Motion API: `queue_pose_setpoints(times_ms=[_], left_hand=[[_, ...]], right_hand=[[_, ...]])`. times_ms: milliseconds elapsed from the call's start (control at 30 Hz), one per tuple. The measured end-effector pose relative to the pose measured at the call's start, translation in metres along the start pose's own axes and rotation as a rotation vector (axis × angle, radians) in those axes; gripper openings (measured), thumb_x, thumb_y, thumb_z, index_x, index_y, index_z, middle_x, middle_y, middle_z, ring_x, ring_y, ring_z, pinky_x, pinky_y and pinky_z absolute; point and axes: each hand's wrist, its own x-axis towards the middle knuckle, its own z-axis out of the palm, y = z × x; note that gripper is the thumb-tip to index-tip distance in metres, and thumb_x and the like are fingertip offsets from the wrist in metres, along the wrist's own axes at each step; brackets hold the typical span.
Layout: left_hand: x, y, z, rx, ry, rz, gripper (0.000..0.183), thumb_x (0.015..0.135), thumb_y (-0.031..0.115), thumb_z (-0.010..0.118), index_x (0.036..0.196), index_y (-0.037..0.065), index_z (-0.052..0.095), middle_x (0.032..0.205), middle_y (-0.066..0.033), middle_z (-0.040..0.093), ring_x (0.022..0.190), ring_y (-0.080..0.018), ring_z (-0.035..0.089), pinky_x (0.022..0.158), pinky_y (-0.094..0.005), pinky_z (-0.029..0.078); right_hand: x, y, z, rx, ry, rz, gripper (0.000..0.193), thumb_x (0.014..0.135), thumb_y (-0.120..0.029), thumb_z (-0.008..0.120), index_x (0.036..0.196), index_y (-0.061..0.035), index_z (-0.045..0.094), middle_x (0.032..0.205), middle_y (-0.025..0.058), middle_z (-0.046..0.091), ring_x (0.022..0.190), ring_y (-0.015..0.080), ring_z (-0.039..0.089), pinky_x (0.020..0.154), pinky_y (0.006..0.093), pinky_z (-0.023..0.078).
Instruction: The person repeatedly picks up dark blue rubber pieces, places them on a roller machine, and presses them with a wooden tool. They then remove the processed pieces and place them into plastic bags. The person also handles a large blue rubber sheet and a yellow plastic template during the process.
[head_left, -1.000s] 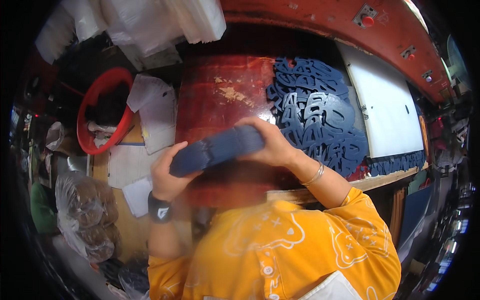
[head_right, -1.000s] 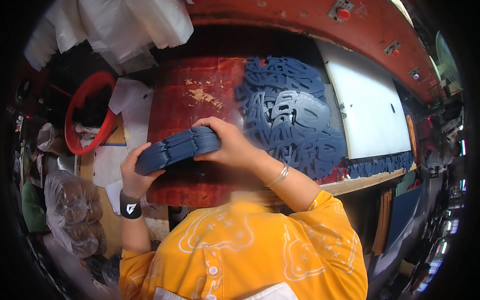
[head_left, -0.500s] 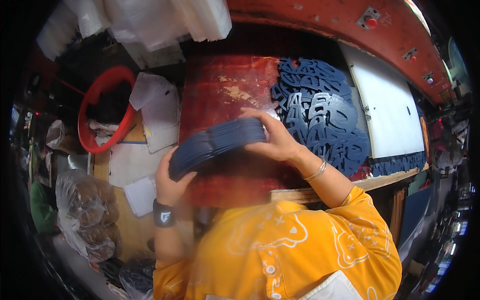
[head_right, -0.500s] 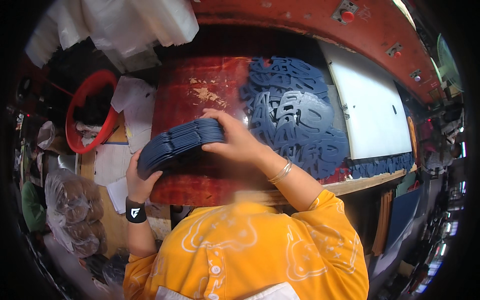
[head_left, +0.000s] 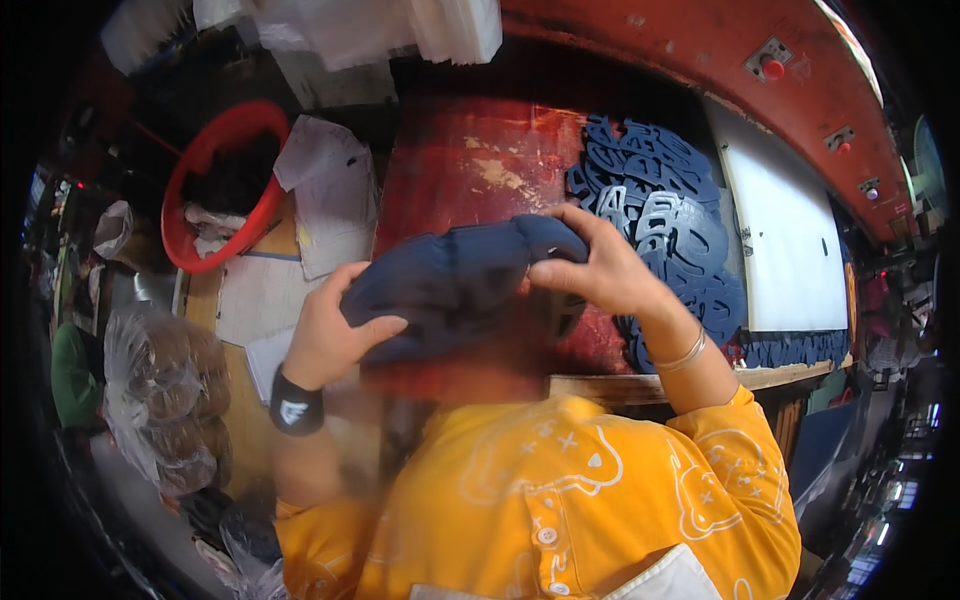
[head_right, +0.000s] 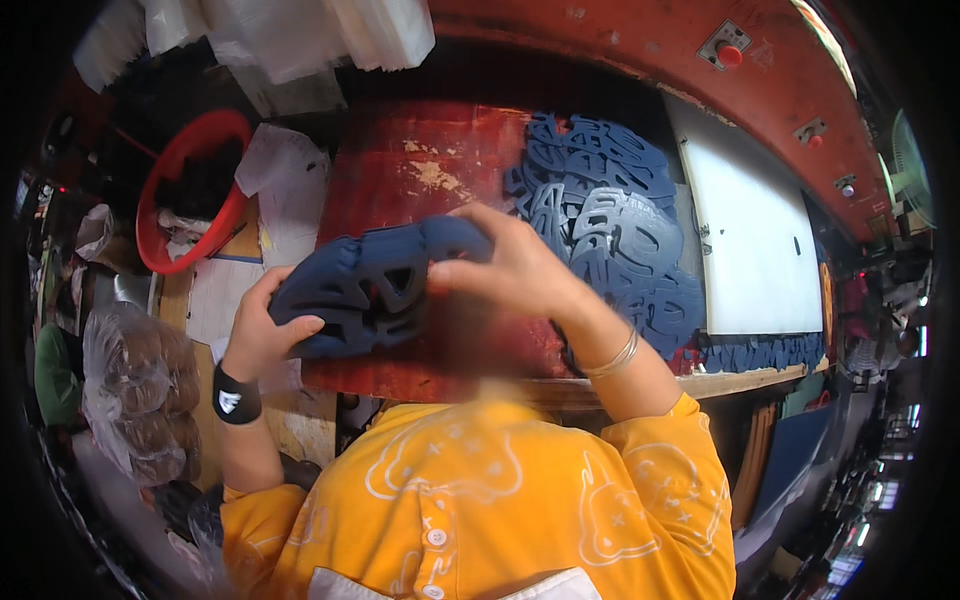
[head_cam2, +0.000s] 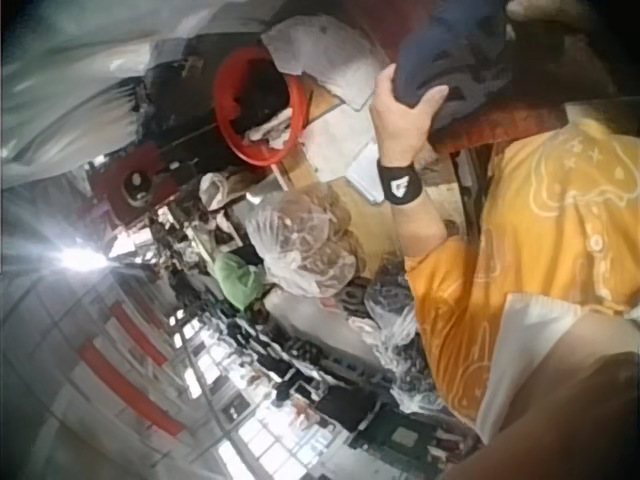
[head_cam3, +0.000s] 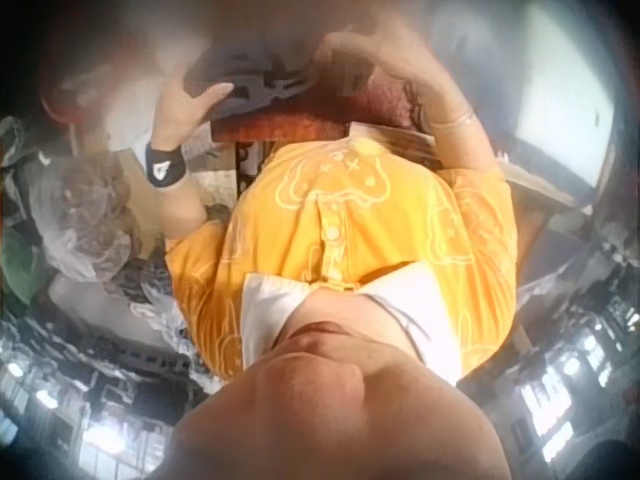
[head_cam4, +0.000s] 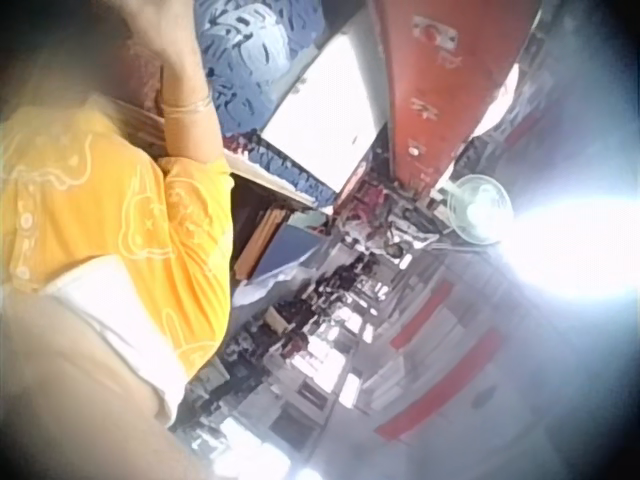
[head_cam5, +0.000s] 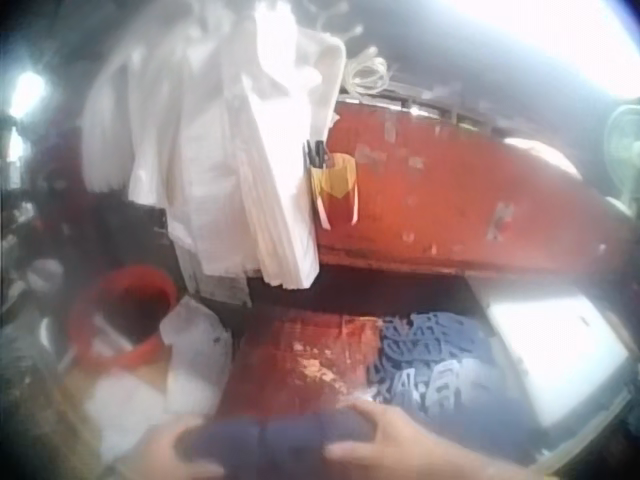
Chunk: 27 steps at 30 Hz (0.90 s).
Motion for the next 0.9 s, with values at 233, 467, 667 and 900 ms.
queue_pose_setpoints(times_ms=[233, 467, 667, 900], left_hand=[[0.021, -0.011, -0.003, 0.193, -0.128, -0.152, 0.045, 0.082, 0.023, 0.075, 0.114, -0.005, 0.062, 0.118, -0.0139, 0.062, 0.104, -0.0191, 0.06, 0.092, -0.0312, 0.046], [-0.019, -0.061, 0.023, -0.364, 0.194, 0.079, 0.05, 0.103, 0.031, 0.037, 0.131, -0.008, 0.051, 0.135, -0.0171, 0.053, 0.124, -0.0226, 0.051, 0.106, -0.0333, 0.036], [-0.013, -0.059, 0.027, -0.25, 0.216, -0.063, 0.046, 0.103, 0.029, 0.039, 0.127, -0.006, 0.056, 0.128, -0.0144, 0.059, 0.118, -0.0201, 0.054, 0.104, -0.0317, 0.038], [0.011, -0.028, 0.003, -0.158, -0.021, -0.01, 0.036, 0.097, 0.012, 0.052, 0.129, -0.003, 0.055, 0.128, -0.0128, 0.059, 0.122, -0.02, 0.053, 0.106, -0.0322, 0.037]], right_hand=[[0.02, 0.03, 0.007, -0.271, 0.041, 0.179, 0.054, 0.08, -0.033, 0.074, 0.116, 0.0057, 0.062, 0.104, 0.0163, 0.069, 0.097, 0.0247, 0.066, 0.086, 0.0322, 0.05], [0.012, 0.048, 0.022, 0.065, 0.278, -0.075, 0.041, 0.1, -0.024, 0.049, 0.134, -0.0002, 0.05, 0.124, 0.0081, 0.058, 0.117, 0.0129, 0.05, 0.099, 0.0276, 0.04], [0.012, 0.061, 0.026, 0.061, 0.294, -0.165, 0.043, 0.096, -0.018, 0.053, 0.136, -0.0021, 0.048, 0.124, 0.0099, 0.058, 0.115, 0.0152, 0.051, 0.099, 0.029, 0.04], [0.001, 0.045, 0.023, -0.383, 0.115, -0.253, 0.079, 0.081, -0.024, 0.073, 0.142, 0.0021, 0.033, 0.145, 0.026, 0.037, 0.137, 0.0402, 0.032, 0.113, 0.0441, 0.028]])
